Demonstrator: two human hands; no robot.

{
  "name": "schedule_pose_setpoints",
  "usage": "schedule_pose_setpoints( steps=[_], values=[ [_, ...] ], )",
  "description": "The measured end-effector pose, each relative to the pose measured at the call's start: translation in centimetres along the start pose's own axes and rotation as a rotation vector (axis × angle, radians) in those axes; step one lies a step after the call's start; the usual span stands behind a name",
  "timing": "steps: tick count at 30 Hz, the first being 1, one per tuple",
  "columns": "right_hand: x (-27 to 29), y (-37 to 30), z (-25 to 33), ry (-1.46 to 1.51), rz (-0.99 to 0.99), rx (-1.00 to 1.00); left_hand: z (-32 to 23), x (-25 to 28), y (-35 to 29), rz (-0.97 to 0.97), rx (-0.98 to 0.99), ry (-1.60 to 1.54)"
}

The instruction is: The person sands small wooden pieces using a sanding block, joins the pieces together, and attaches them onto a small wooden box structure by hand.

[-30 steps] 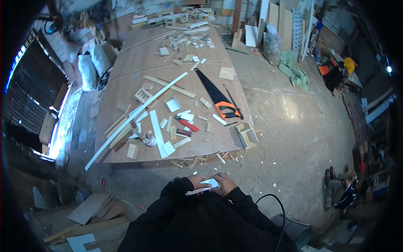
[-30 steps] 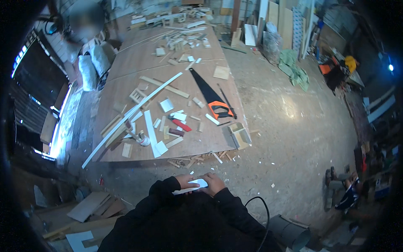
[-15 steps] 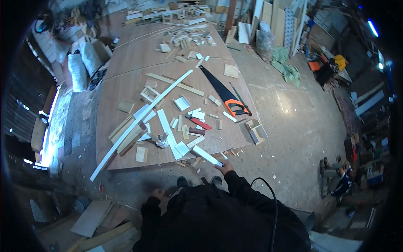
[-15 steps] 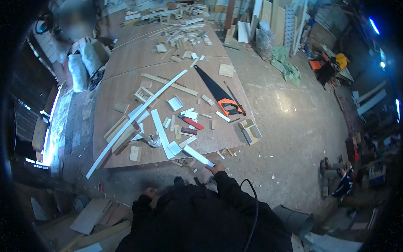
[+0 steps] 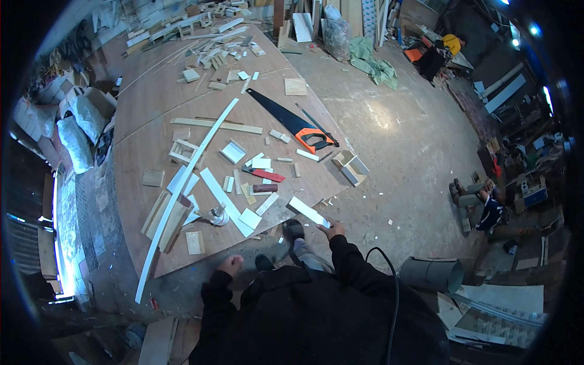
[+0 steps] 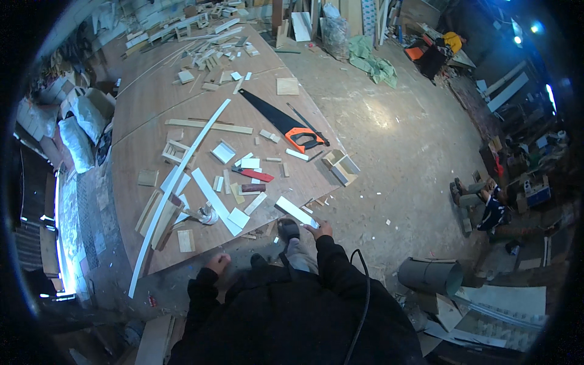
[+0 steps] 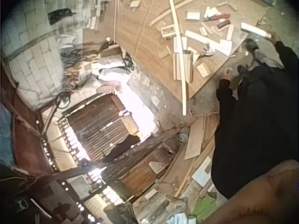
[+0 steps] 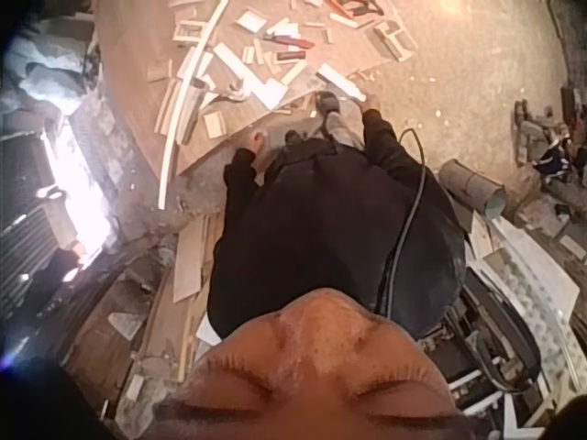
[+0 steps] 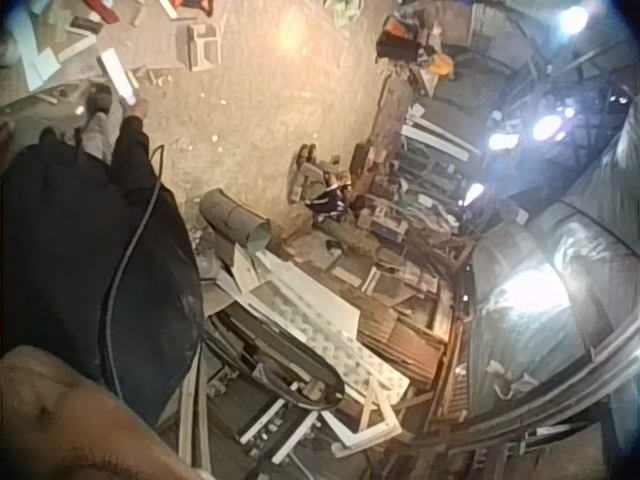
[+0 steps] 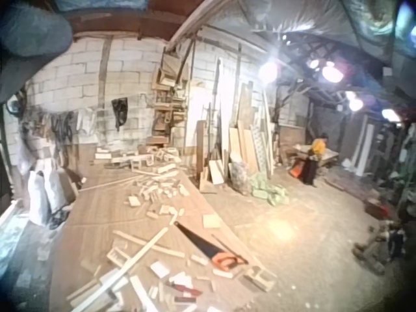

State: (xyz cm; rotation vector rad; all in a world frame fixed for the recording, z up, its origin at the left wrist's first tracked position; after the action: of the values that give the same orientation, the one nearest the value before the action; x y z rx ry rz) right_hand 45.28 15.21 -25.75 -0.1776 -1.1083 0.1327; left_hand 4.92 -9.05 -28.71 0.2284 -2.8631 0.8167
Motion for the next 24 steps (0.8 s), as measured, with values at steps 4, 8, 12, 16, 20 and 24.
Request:
schedule_pose_setpoints(
  steps=[4,8,12,16,20,24],
  values=[
    [0.7,1.4,1.1,-0.061,-0.068,0.05,-6.0,-1.0,3.2,0.04,0.038,-0.185],
    [0.7,4.7,2.7,-0.084,-0.124,0.264,-6.9,-3.3,6.0,0.144,-0.028,-0.208],
    [3.2,8.5,4.1,-0.116,-0.087,0.426,-13.9,-5.6,7.3,0.182,-0.072,-0.036],
    [4.1,10.8,6.6,-0.227,-0.04,0.525,-14.8,-6.5,7.5,0.126,0.04,-0.128],
    [3.7,12.4,9.3,-0.277,0.012,0.649,-14.3,-6.3,6.8,-0.036,0.042,-0.18],
    [3.3,15.0,10.5,-0.347,0.021,0.731,-14.5,-7.5,5.3,-0.162,0.127,-0.326]
  ],
)
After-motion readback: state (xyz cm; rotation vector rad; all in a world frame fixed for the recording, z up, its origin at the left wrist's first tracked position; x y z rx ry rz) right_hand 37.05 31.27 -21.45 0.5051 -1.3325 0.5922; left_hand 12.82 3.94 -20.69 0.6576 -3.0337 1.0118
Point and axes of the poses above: each hand's wrist, its own y-axis towards the middle knuckle, its own x-axis out of the back of the hand, z = x × y, the point moved 5 cm from there along y, towards the middle knuckle, and after that the axes turned 11 degrees about -y, right-handed, at the moved point
